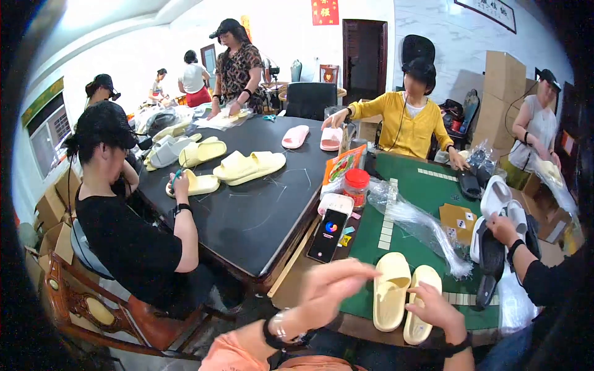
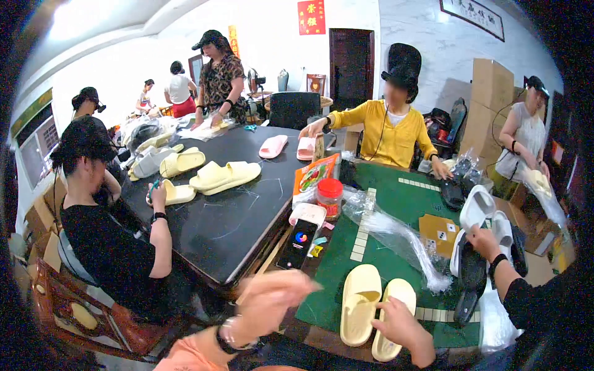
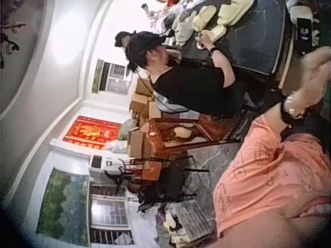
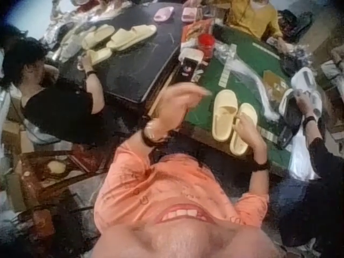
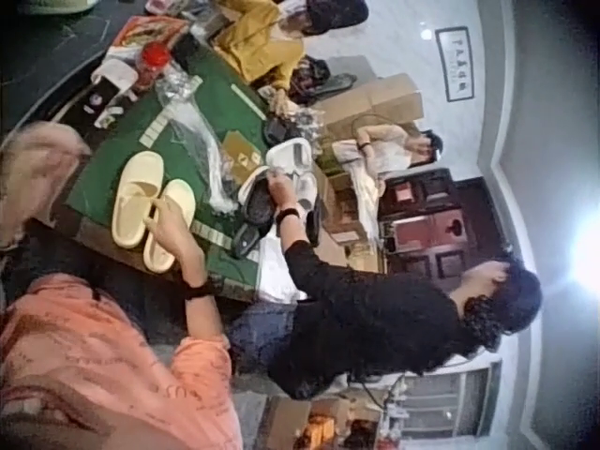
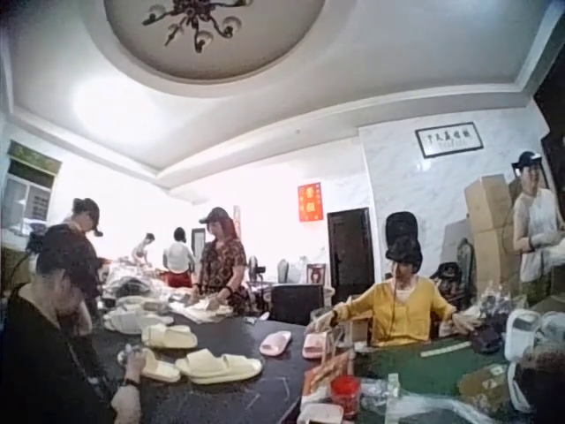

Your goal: The recorder is assembling and inspecting various pairs of sandals or slippers in a manufacturing or distribution setting.

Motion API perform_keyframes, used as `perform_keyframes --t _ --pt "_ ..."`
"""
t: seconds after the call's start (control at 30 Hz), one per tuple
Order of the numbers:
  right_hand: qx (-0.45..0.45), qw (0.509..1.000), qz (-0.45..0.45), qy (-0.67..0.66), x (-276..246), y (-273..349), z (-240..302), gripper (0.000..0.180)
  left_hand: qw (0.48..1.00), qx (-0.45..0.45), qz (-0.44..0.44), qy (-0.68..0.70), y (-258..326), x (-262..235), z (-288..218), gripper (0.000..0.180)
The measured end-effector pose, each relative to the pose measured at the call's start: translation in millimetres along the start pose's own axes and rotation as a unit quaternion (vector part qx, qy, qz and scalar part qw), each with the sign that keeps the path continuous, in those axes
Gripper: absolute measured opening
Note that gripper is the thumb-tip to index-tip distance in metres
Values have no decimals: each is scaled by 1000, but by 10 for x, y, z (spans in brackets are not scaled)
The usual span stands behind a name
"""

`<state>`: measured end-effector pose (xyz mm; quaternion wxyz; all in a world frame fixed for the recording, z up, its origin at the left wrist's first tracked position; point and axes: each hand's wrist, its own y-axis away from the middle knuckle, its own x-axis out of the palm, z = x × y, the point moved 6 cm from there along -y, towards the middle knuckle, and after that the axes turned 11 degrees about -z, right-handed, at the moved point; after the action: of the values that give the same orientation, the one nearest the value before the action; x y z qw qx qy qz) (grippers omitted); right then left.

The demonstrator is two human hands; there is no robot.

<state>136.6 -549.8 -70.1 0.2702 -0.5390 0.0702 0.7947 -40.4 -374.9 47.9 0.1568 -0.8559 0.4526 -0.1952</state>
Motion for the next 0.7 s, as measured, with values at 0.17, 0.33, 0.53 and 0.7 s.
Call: perform_keyframes --t 0.17,0.33,0.53,0.7 --pt "7 997 -15 -72 417 -158 -81 50 924 48 127 -357 497 328 1692 35" --pt "65 992 -105 19 219 -104 81 39 908 15 77 -412 745 123 1912 38" --pt "86 996 1 -16 282 175 -44 47 916 59 110 -381 658 291 2036 40" --pt "27 1000 -9 -6 738 -179 -172 56 913 114 145 -363 542 300 2077 36"
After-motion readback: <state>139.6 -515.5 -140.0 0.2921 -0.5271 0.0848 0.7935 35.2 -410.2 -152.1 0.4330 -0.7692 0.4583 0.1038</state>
